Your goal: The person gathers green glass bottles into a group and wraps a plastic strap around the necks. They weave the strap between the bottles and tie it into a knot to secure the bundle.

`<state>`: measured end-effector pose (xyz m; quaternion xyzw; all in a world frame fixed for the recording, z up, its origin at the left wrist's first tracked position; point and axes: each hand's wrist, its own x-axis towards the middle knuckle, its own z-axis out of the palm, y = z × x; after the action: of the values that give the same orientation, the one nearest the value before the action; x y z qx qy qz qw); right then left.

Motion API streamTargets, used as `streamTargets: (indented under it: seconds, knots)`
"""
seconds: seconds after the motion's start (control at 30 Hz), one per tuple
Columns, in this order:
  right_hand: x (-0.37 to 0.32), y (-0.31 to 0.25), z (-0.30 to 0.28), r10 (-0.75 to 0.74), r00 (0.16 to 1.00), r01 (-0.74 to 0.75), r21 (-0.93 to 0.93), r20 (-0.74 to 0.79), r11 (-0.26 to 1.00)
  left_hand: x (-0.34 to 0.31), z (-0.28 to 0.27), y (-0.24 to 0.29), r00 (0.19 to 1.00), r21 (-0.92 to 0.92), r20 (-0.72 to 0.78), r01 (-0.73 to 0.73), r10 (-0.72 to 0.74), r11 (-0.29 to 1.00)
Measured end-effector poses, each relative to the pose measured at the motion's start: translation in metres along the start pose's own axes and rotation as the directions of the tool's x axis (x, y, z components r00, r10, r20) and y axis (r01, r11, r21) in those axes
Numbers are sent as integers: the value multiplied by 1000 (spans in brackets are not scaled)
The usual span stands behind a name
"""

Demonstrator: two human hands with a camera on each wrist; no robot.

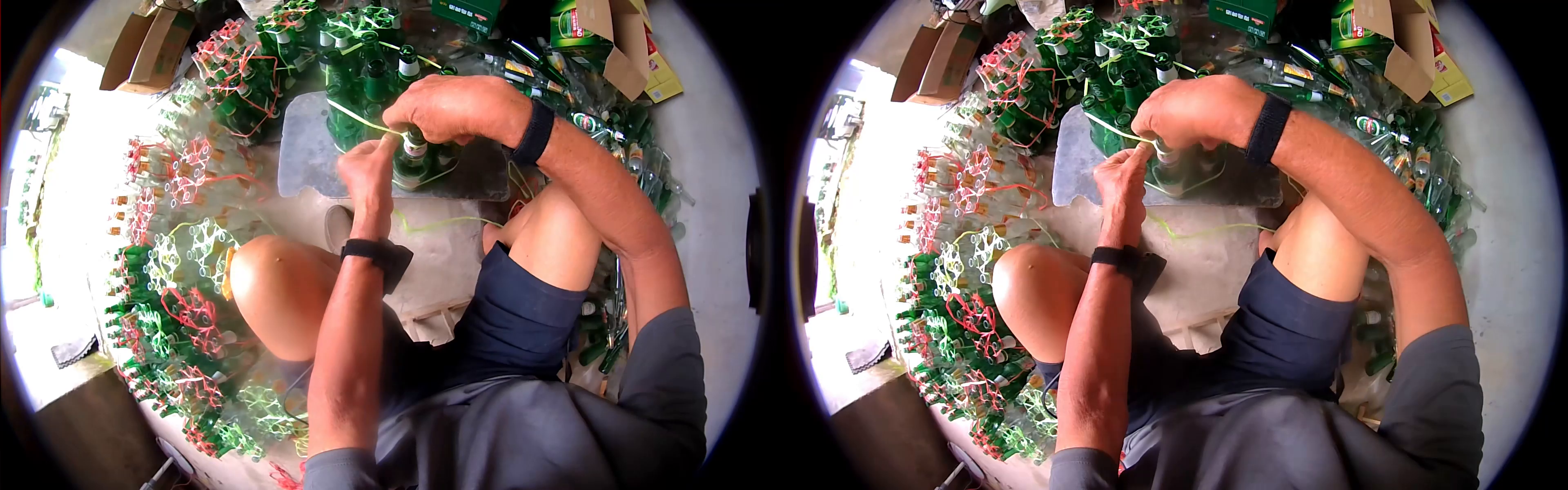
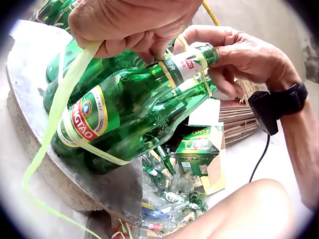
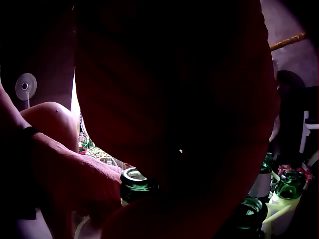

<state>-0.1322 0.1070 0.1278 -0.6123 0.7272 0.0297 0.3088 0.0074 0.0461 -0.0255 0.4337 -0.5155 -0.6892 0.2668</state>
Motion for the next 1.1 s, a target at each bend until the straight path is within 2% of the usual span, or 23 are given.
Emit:
streamTargets:
  seconds: [0.03, 0.07, 0.13, 0.27, 0.33, 0.47, 0.53, 0.57, 0.63, 0.7, 0.77, 0.87, 1.03, 1.1]
  knots:
    - [0, 2, 1, -92, 993, 84, -103, -71, 991, 0, 1, 1, 1000, 21, 4, -4, 4, 1000]
    - [2, 6, 3, -92, 993, 84, -108, -68, 991, 1, 1, 1, 1000, 43, 8, -7, 7, 999]
    - [7, 9, 5, -330, 930, 242, -405, -161, 882, 2, 0, -2, 1000, 50, 18, -18, 17, 999]
    - [3, 10, 5, -357, 918, 249, -449, -174, 858, -5, 2, 2, 996, 21, 45, -77, 76, 997]
    - [0, 11, 4, -421, 876, 273, -475, -236, 836, -7, 2, 4, 994, 12, 60, -96, 95, 995]
    - [2, 14, 0, -342, 921, 209, -505, -185, 837, -7, 4, 5, 987, 7, 94, -133, 132, 991]
    - [0, 22, 2, -447, 838, 226, -547, -313, 806, -15, 2, 16, 980, -25, 145, -137, 139, 990]
    - [1, 26, -1, -447, 838, 226, -547, -312, 806, -18, 2, 21, 969, -55, 200, -140, 148, 989]
    - [-3, 23, -16, -178, 961, 65, -451, -212, 890, -15, 2, 18, 966, -33, 218, -137, 141, 990]
    - [-8, 32, -20, -204, 944, 90, -396, -257, 914, -15, 2, 19, 962, -10, 236, -136, 135, 991]
    - [-10, 38, -23, -169, 947, 74, -325, -274, 943, -17, 4, 22, 961, -30, 243, -127, 131, 991]
    - [-8, 42, -22, -151, 942, 54, -308, -301, 950, -12, 5, 13, 950, -91, 267, -141, 160, 986]
    - [0, 58, -17, -184, 920, 84, -285, -346, 955, -9, 1, 14, 943, -66, 300, -131, 145, 989]
    - [1, 62, -15, -156, 914, 50, -278, -374, 959, -9, 2, 13, 939, -54, 315, -131, 141, 990]
